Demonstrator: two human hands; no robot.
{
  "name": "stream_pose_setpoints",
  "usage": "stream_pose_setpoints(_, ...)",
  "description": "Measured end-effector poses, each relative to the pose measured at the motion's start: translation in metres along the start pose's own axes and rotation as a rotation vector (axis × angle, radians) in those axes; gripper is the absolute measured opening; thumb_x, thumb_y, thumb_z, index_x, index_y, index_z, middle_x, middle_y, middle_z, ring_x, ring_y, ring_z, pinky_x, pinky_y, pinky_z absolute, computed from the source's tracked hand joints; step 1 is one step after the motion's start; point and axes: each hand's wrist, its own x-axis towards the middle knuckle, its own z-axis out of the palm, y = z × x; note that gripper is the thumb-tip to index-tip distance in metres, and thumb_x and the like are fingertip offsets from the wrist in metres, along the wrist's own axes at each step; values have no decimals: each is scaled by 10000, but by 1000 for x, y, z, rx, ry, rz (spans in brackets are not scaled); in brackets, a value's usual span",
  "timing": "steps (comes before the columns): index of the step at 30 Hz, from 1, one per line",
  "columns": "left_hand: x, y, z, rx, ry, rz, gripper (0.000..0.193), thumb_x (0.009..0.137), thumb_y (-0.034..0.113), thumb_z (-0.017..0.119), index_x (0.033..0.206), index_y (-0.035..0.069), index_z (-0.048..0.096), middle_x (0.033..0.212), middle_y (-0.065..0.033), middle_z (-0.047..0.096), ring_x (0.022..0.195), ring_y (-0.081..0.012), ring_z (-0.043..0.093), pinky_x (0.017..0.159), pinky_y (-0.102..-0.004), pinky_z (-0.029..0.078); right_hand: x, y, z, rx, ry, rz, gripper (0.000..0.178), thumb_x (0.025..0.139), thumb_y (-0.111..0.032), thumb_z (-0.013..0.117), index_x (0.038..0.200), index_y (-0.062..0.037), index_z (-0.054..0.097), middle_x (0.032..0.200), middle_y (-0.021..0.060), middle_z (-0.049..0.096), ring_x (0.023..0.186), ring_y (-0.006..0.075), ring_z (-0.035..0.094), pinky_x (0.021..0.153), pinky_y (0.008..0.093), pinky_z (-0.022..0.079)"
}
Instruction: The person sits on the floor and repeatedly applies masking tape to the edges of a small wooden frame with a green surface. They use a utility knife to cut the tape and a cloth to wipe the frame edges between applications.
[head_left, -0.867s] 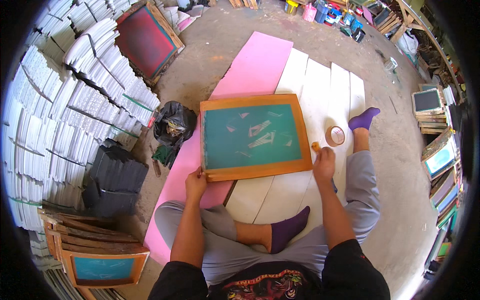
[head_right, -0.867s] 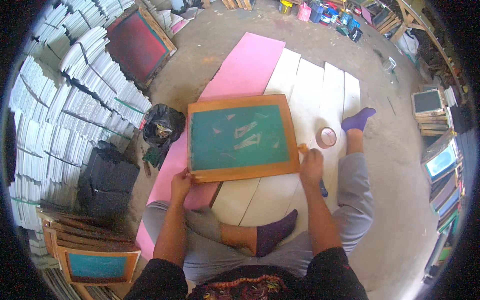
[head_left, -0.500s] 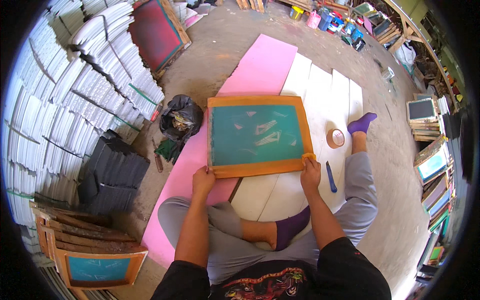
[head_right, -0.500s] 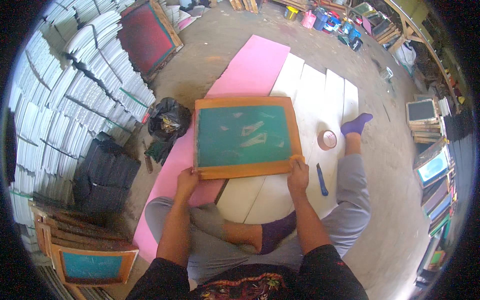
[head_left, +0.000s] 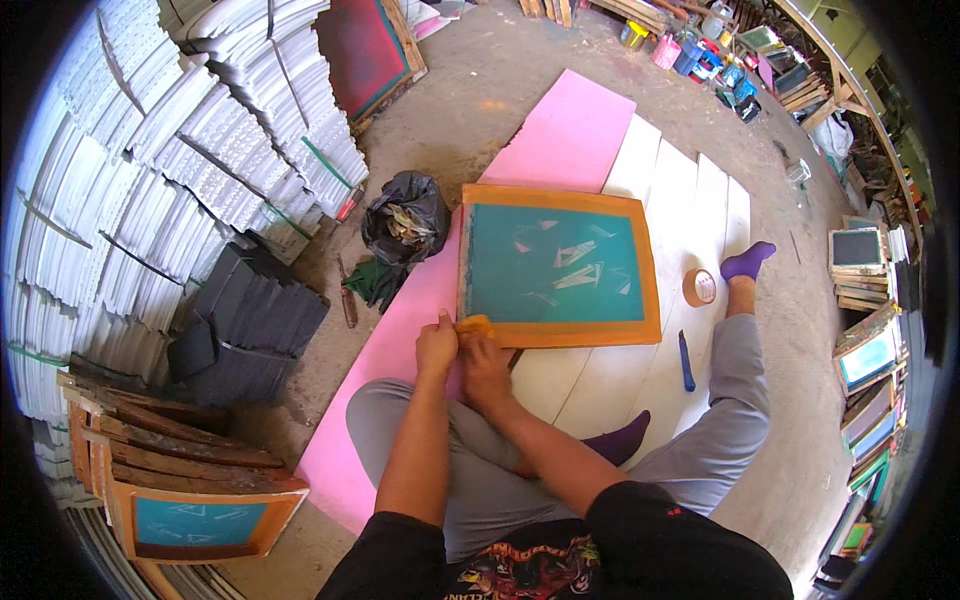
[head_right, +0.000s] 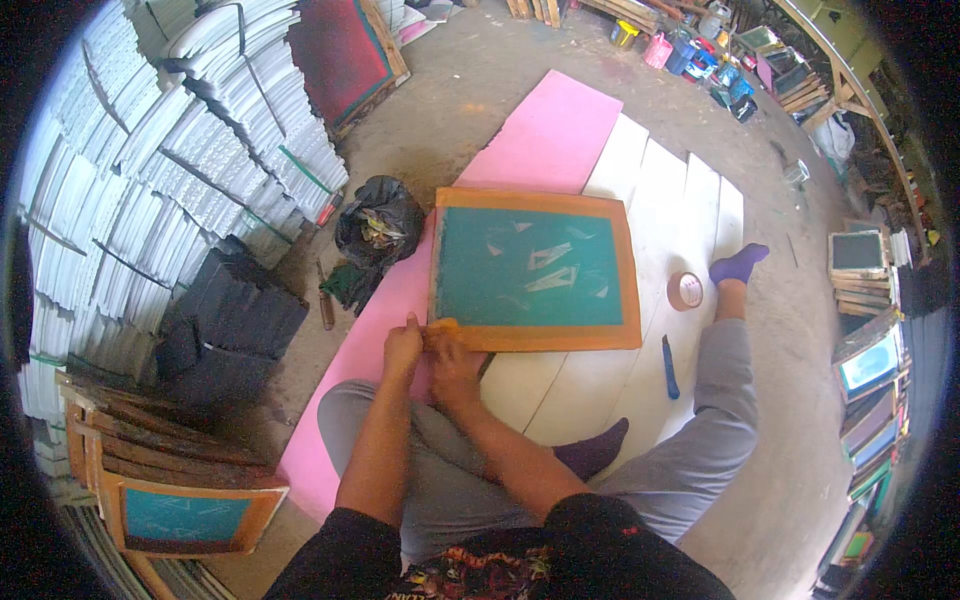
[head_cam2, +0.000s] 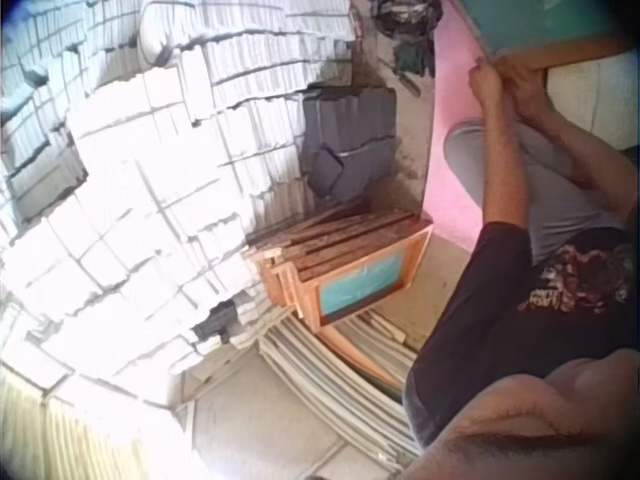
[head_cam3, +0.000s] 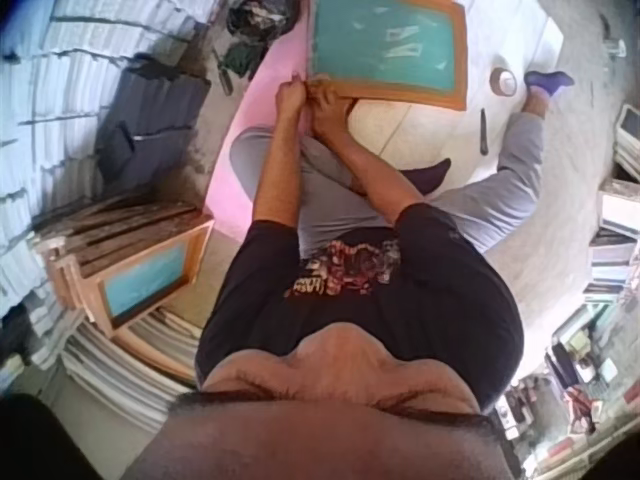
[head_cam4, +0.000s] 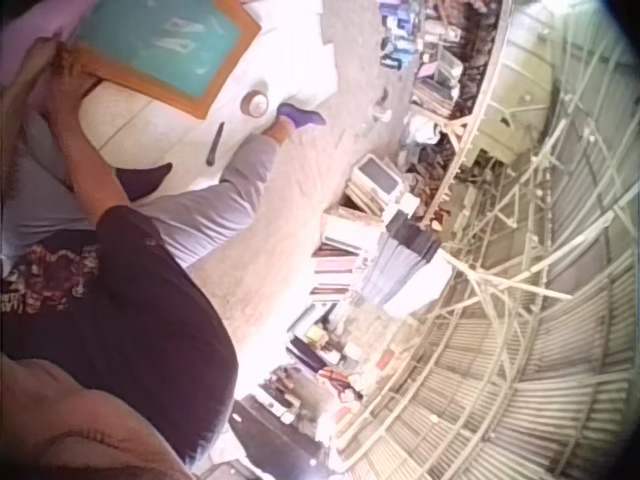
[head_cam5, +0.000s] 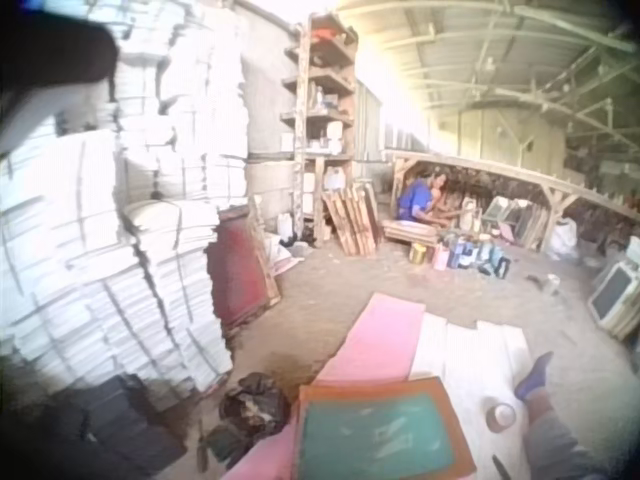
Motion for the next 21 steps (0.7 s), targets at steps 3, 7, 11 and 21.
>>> stream_pose_setpoints(3, 0, -1, -14, -136, -51, -102, 724, 1033, 553, 371, 1062, -66, 743, 1079, -300, 715, 1120, -458, 653, 1012, -497, 468, 9, -14, -8, 86, -70, -17, 424, 904, -100, 593, 1291, 75, 598, 1290, 210, 592, 1231, 422, 532, 1046, 510, 442)
stream_pose_setpoints(7, 13, -18, -5, -261, -68, -144, 749, 1030, 588, 359, 1039, -42, 764, 1072, -282, 724, 1083, -431, 671, 985, -485, 481, -15, 50, -37, -49, -206, 53, 522, 955, -213, 582, 1379, 87, 534, 1399, 270, 558, 1339, 437, 499, 1135, 564, 370)
stream_pose_setpoints(11, 6, -6, -2, -29, 33, -37, 709, 1026, 581, 408, 1014, -22, 780, 1025, -247, 739, 1050, -399, 680, 952, -454, 493, -15, 49, -45, 10, -145, 132, 544, 922, -178, 608, 1397, 72, 519, 1419, 264, 530, 1317, 433, 497, 1130, 557, 353)
stream_pose_setpoints(21, 4, -13, -7, -320, -21, -86, 672, 1040, 522, 479, 987, -94, 742, 779, -136, 715, 622, -215, 653, 583, -334, 508, -11, 47, -76, 13, -318, 100, 746, 955, -383, 636, 1553, -18, 378, 1594, 182, 396, 1488, 327, 363, 1224, 503, 267)
